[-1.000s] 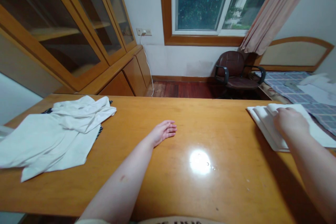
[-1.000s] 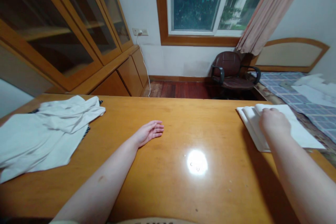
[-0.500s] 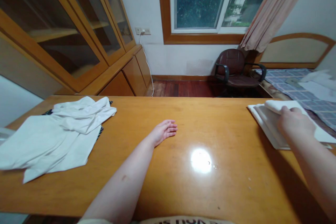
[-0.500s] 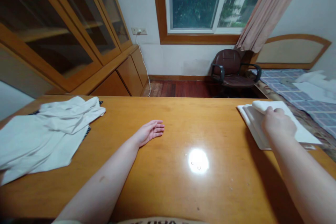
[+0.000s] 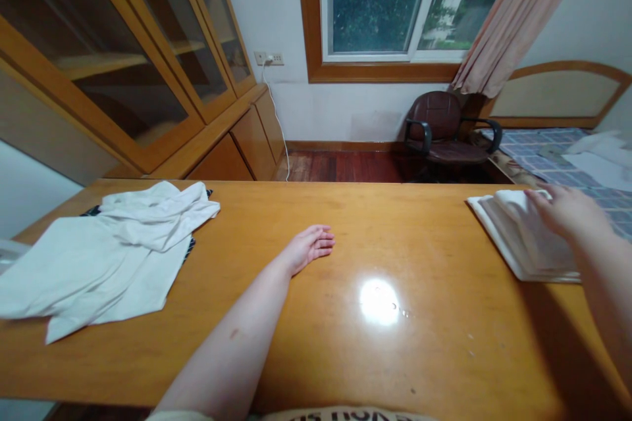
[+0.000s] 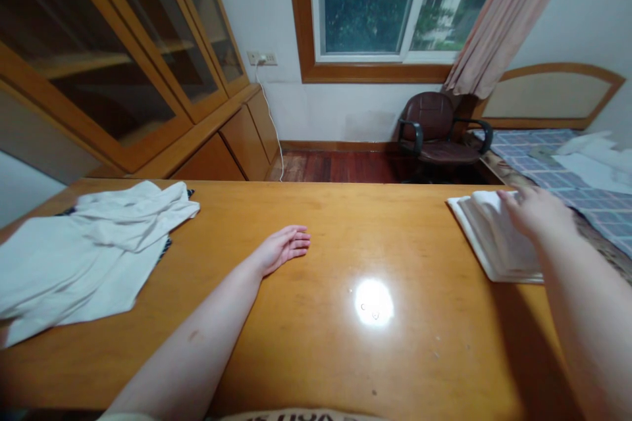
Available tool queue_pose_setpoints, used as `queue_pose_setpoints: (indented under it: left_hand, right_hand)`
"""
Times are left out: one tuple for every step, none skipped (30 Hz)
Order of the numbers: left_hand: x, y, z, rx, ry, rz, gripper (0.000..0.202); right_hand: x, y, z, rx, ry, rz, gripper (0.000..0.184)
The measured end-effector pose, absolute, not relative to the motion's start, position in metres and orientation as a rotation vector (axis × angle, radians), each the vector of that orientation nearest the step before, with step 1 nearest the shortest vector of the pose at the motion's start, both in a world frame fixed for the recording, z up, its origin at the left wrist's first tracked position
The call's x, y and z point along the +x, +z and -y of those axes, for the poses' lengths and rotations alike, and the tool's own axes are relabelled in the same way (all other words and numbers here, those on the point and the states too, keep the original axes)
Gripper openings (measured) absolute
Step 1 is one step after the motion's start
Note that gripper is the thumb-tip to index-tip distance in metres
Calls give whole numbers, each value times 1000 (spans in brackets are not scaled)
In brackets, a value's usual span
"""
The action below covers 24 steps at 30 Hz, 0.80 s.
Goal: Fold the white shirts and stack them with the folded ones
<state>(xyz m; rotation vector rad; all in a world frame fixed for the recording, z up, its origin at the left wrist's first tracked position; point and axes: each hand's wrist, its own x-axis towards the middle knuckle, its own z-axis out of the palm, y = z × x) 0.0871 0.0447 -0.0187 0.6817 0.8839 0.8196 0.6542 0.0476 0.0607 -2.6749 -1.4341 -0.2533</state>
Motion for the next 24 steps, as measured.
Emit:
queue_pose_setpoints:
  left_hand:
    - [87, -19, -45, 682, 819, -883, 17]
    - [87, -19, -45, 683, 818, -881, 17]
    - [87, -19, -45, 683, 817, -878, 17]
    - [87, -20, -45, 684, 817, -876, 17]
    - [87, -20, -45, 684, 818, -875, 18]
    - [87, -19, -45, 683, 818, -876, 18]
    - [88, -19, -45, 681, 818, -879, 18]
    - [88, -19, -45, 680, 817, -883, 18]
    - [88, -18, -45, 678, 815, -886, 18]
    - [89, -18, -45, 676, 813, -888, 17]
    - [89, -18, -45, 675, 810, -886, 17]
    - [89, -18, -45, 673, 810, -883, 17]
    - [89, -17, -45, 671, 811, -881, 17]
    - [90, -17, -45, 670, 814, -882, 17]
    - [90, -17, -45, 672, 816, -884, 17]
    - [90, -17, -45, 674, 817, -887, 17]
    - [91, -16, -44, 679, 817, -890, 17]
    - [91, -16, -44, 684, 818, -892, 17]
    - [91, -15, -43, 688, 819, -891, 16]
    - [91, -15, -43, 689, 821, -890, 16]
    - [91, -14, -43, 688, 823, -889, 15]
    - [91, -14, -43, 688, 824, -891, 15]
    - [91, -15, -43, 687, 825, -893, 16]
    - [91, -15, -43, 688, 825, -893, 16]
  right_hand:
    - [659, 58, -49, -2657, -217, 1473, 67]
    - [662, 53, -49, -2669, -135, 1486, 70]
    - [662, 46, -48, -2700, -41, 1461, 70]
    - [660, 38, -47, -2725, -1, 1405, 71]
    - [657, 30, -44, -2739, 11, 1352, 70]
    - [653, 22, -41, -2741, -17, 1317, 69]
    - [650, 15, -38, -2741, -60, 1298, 69]
    - [647, 10, -35, -2739, -105, 1290, 70]
    - [645, 5, -33, -2735, -143, 1292, 71]
    - [644, 3, -31, -2731, -168, 1296, 72]
    - [644, 1, -30, -2726, -183, 1300, 74]
    - [644, 1, -29, -2720, -191, 1304, 75]
    - [644, 1, -29, -2716, -193, 1310, 76]
    - [644, 2, -29, -2715, -192, 1314, 77]
    - [643, 4, -30, -2719, -185, 1321, 78]
    - [642, 7, -31, -2731, -171, 1325, 77]
    - [639, 11, -32, -2753, -159, 1317, 77]
    - [635, 15, -34, -2782, -157, 1288, 75]
    - [630, 19, -35, -2815, -173, 1227, 75]
    - [623, 23, -36, -2834, -210, 1155, 74]
    - [613, 27, -37, -2827, -268, 1090, 75]
    - [601, 29, -38, -2794, -336, 1054, 76]
    - [585, 30, -37, -2728, -398, 1102, 79]
    - [566, 28, -36, -2636, -437, 1211, 78]
